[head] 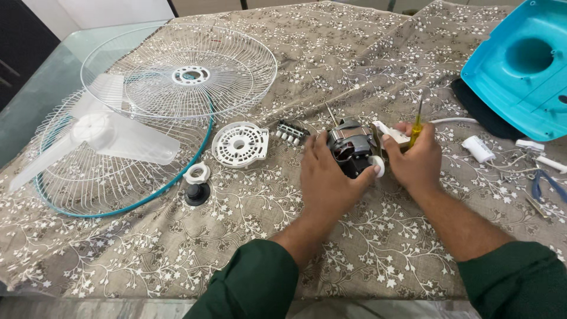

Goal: The person disassembles an electric fan on a table. They use a screwdriver to unscrew and remove the speed-control switch panel from the blue fan housing, detach the capacitor and wiring, then unscrew and separate the motor housing to expose the motor windings and shaft.

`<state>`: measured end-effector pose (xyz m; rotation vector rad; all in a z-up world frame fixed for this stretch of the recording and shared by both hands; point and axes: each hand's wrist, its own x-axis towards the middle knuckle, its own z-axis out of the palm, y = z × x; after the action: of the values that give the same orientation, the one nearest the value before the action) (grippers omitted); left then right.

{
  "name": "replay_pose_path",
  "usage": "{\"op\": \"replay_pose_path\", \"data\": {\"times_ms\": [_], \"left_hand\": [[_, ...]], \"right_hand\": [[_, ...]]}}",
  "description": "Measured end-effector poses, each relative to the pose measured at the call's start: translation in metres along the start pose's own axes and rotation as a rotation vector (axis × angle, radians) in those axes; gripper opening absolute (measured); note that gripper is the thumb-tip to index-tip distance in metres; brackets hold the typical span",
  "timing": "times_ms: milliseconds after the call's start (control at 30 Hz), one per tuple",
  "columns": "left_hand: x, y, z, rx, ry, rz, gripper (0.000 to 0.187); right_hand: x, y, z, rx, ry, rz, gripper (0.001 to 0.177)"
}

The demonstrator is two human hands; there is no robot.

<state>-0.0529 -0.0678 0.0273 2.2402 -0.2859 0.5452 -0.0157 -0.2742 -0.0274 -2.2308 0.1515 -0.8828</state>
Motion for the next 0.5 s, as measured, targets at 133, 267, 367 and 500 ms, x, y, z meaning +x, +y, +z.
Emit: {"op": "replay_pose_path", "data": {"times_ms": [133, 267, 367, 500], "left_hand": [[0.008, -0.006, 0.0, -0.085, -0.187, -0.097, 0.129], [0.018, -0.01, -0.005, -0.204, -0.239, -0.149, 0.129], [0.027, -0.016, -0.008, -0.296, -0.255, -0.12, 0.123], [0.042, -0.031, -0.009, -0.353, -0.311, -0.12, 0.12]], "right_hand": [[0.003, 0.0, 0.0, 0.013, -0.092, 0.023, 0.04], [0.005, -0.001, -0.001, 0.202, -0.205, -0.109, 0.038], [0.002, -0.003, -0.004, 0.174, -0.187, -0.13, 0.04], [0.001, -0.011, -0.011, 0.107, -0.153, -0.117, 0.041]]}}
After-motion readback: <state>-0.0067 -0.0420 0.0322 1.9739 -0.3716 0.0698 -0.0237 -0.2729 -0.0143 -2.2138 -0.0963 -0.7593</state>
